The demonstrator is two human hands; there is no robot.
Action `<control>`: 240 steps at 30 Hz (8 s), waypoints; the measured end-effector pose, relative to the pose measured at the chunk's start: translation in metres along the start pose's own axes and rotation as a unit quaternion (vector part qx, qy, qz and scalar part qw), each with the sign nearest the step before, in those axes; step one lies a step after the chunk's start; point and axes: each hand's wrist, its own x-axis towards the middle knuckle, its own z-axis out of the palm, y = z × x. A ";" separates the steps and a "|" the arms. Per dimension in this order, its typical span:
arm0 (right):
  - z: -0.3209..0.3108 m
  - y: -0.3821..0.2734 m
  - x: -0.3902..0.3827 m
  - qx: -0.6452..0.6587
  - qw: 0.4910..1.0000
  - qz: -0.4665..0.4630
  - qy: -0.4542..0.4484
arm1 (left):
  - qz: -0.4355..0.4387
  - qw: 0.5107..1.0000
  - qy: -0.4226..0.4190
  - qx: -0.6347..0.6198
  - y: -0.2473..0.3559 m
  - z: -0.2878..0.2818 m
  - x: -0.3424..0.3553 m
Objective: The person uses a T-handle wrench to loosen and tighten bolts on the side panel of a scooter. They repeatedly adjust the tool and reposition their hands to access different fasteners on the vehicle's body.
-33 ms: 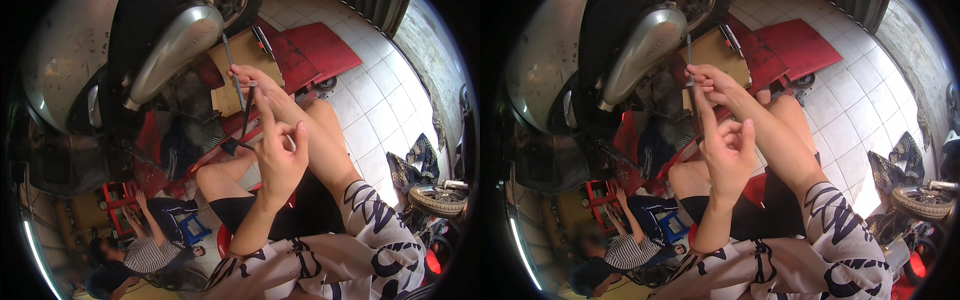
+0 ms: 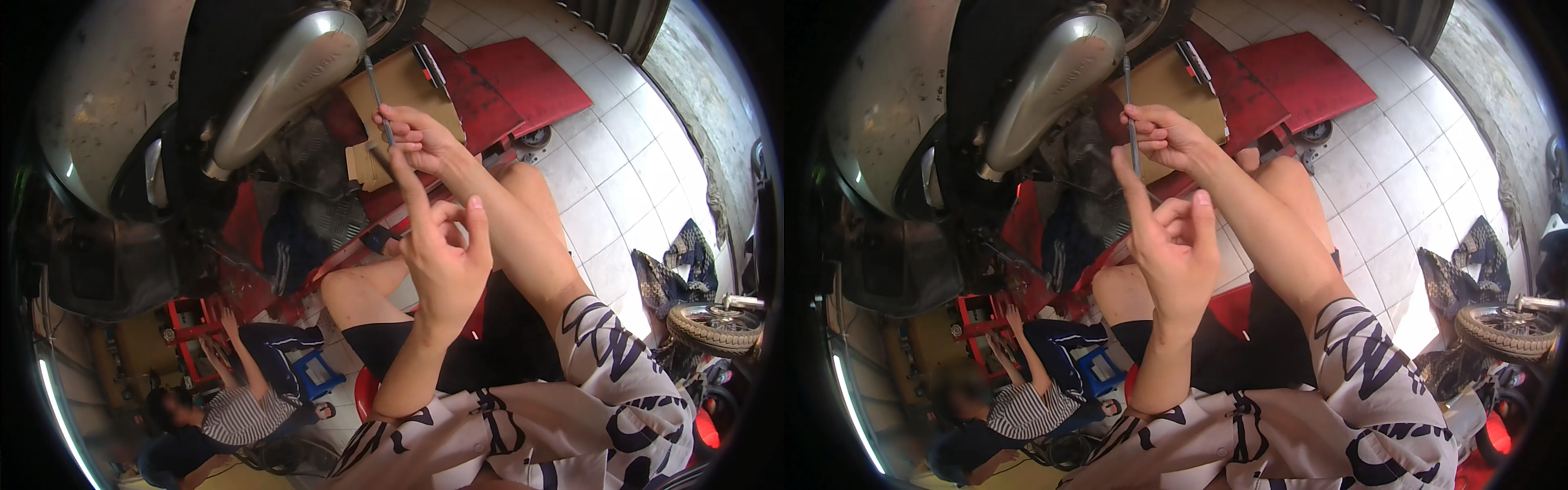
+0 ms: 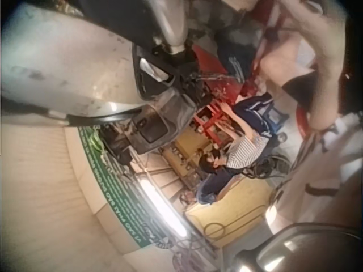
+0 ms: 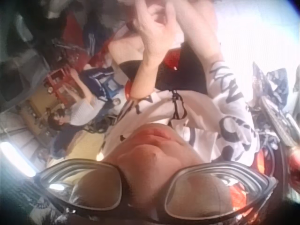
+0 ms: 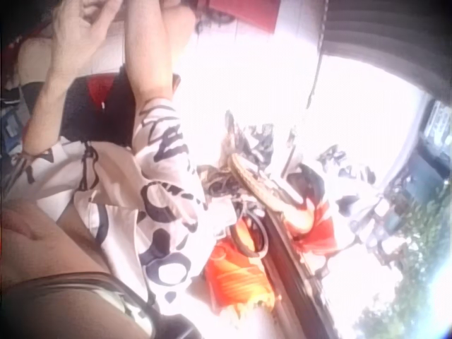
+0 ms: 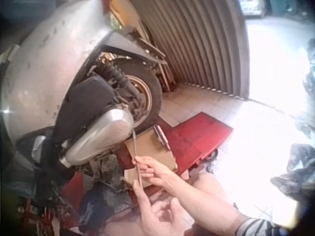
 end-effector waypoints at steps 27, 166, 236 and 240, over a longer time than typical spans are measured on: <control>0.002 -0.015 0.004 0.081 0.996 -0.013 -0.029 | -0.118 0.981 -0.130 -0.080 -0.016 -0.007 -0.014; 0.156 0.170 0.139 -0.373 0.924 -0.031 0.078 | 0.280 0.899 0.243 0.234 -0.040 -0.247 0.055; 0.131 0.131 0.077 0.026 0.976 0.128 -0.176 | -0.024 0.962 0.227 0.147 0.014 -0.176 -0.043; 0.127 0.133 0.076 0.020 0.978 0.132 -0.157 | 0.019 0.988 0.048 0.145 0.017 -0.163 -0.046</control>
